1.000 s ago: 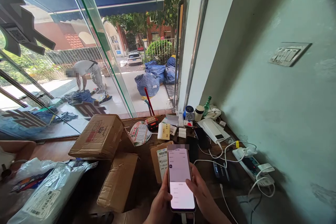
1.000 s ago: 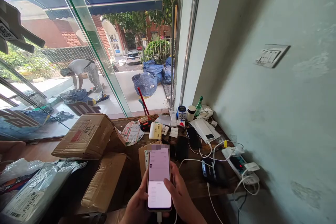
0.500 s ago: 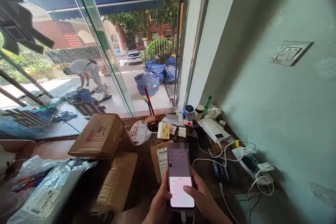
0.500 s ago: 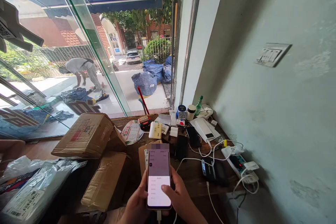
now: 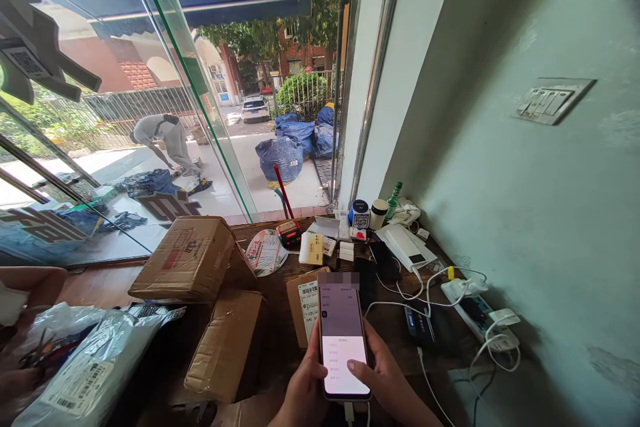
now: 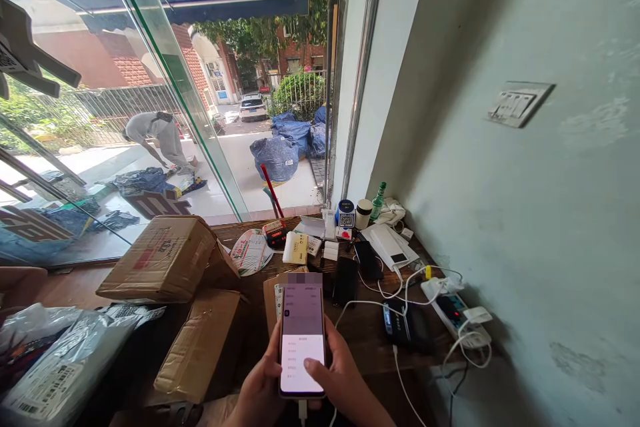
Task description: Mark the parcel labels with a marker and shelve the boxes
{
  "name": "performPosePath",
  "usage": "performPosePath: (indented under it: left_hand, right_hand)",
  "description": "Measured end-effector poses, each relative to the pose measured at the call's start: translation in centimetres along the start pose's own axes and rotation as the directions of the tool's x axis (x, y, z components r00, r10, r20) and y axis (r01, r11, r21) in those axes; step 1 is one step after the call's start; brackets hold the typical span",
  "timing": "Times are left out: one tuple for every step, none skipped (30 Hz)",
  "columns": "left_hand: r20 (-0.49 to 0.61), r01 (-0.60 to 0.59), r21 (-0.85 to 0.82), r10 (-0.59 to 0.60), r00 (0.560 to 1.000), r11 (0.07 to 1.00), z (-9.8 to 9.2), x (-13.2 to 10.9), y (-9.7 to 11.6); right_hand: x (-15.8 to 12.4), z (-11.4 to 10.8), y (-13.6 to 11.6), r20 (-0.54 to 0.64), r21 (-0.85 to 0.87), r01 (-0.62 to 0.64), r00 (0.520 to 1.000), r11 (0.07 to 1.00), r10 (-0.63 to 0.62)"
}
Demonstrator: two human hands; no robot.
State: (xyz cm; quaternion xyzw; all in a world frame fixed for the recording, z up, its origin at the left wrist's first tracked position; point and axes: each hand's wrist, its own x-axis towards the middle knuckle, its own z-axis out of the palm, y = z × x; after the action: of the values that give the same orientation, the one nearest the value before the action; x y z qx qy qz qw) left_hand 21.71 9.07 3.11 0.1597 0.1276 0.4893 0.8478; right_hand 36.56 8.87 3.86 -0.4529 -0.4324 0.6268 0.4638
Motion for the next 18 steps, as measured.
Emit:
performPosePath:
  left_hand:
    - [0.003,0.002,-0.002,-0.002,1.000,1.000,0.1,0.0,0.0]
    - [0.002,0.002,-0.004,-0.002,1.000,1.000,0.2,0.0,0.0]
    - [-0.002,0.005,-0.004,-0.005,1.000,1.000,0.2,0.1,0.0]
    - [-0.008,0.011,-0.005,-0.011,1.000,1.000,0.2,0.1,0.0]
    - [-0.013,0.013,-0.009,-0.014,1.000,1.000,0.1,0.1,-0.1]
    - [-0.018,0.011,-0.014,-0.011,1.000,1.000,0.0,0.0,-0.2]
    - [-0.021,0.006,-0.019,-0.007,1.000,1.000,-0.2,0.0,-0.3]
    - [-0.027,0.000,-0.023,-0.001,1.000,1.000,-0.3,0.0,-0.4]
    - [-0.035,-0.006,-0.024,0.005,0.999,1.000,-0.4,0.0,-0.4]
    - [-0.043,-0.013,-0.019,0.012,0.999,1.000,-0.4,0.0,-0.5]
    - [-0.049,-0.016,-0.009,0.016,0.999,1.000,-0.4,0.0,-0.5]
    - [-0.052,-0.012,0.002,0.012,0.999,1.000,-0.3,-0.1,-0.5]
    - [-0.054,-0.002,0.010,0.003,0.999,1.000,-0.2,-0.1,-0.4]
    - [-0.054,0.013,0.015,-0.012,0.998,1.000,0.0,-0.2,-0.3]
    - [-0.054,0.031,0.018,-0.029,0.998,0.999,0.1,-0.2,-0.2]
    - [-0.059,0.047,0.022,-0.046,0.997,0.999,0.3,-0.2,-0.1]
    - [-0.064,0.061,0.025,-0.060,0.996,0.998,0.4,-0.3,0.0]
    - [-0.064,0.072,0.027,-0.071,0.995,0.997,0.4,-0.3,0.1]
  right_hand:
    - [0.0,0.1,-0.1,-0.013,0.010,-0.006,1.000,1.000,0.006]
    - [0.0,0.2,-0.2,-0.023,0.017,-0.017,1.000,1.000,0.018]
    - [-0.1,0.3,-0.4,-0.030,0.018,-0.032,0.999,0.999,0.032]
    - [-0.1,0.4,-0.6,-0.034,0.016,-0.046,0.998,0.999,0.046]
    - [-0.2,0.6,-0.9,-0.039,0.017,-0.056,0.998,0.998,0.056]
    - [-0.2,0.7,-1.1,-0.044,0.028,-0.060,0.997,0.998,0.061]
    - [-0.2,0.8,-1.4,-0.043,0.048,-0.061,0.997,0.997,0.063]
    - [-0.2,0.9,-1.6,-0.041,0.075,-0.063,0.997,0.995,0.066]
    - [-0.2,1.0,-1.7,-0.042,0.106,-0.068,0.996,0.992,0.073]
    - [-0.1,1.1,-1.9,-0.044,0.134,-0.075,0.996,0.988,0.082]
    - [0.0,1.1,-2.0,-0.049,0.154,-0.080,0.995,0.985,0.088]
    - [0.1,1.2,-2.1,-0.062,0.166,-0.080,0.994,0.983,0.092]
    - [0.3,1.3,-2.2,-0.086,0.172,-0.080,0.992,0.982,0.096]
    - [0.4,1.4,-2.3,-0.120,0.169,-0.084,0.987,0.982,0.105]
    - [0.5,1.5,-2.4,-0.156,0.154,-0.095,0.981,0.984,0.119]
    - [0.6,1.6,-2.5,-0.190,0.133,-0.110,0.973,0.985,0.134]
    - [0.7,1.8,-2.7,-0.218,0.119,-0.126,0.964,0.985,0.150]
    - [0.7,2.0,-2.8,-0.234,0.118,-0.136,0.959,0.984,0.160]
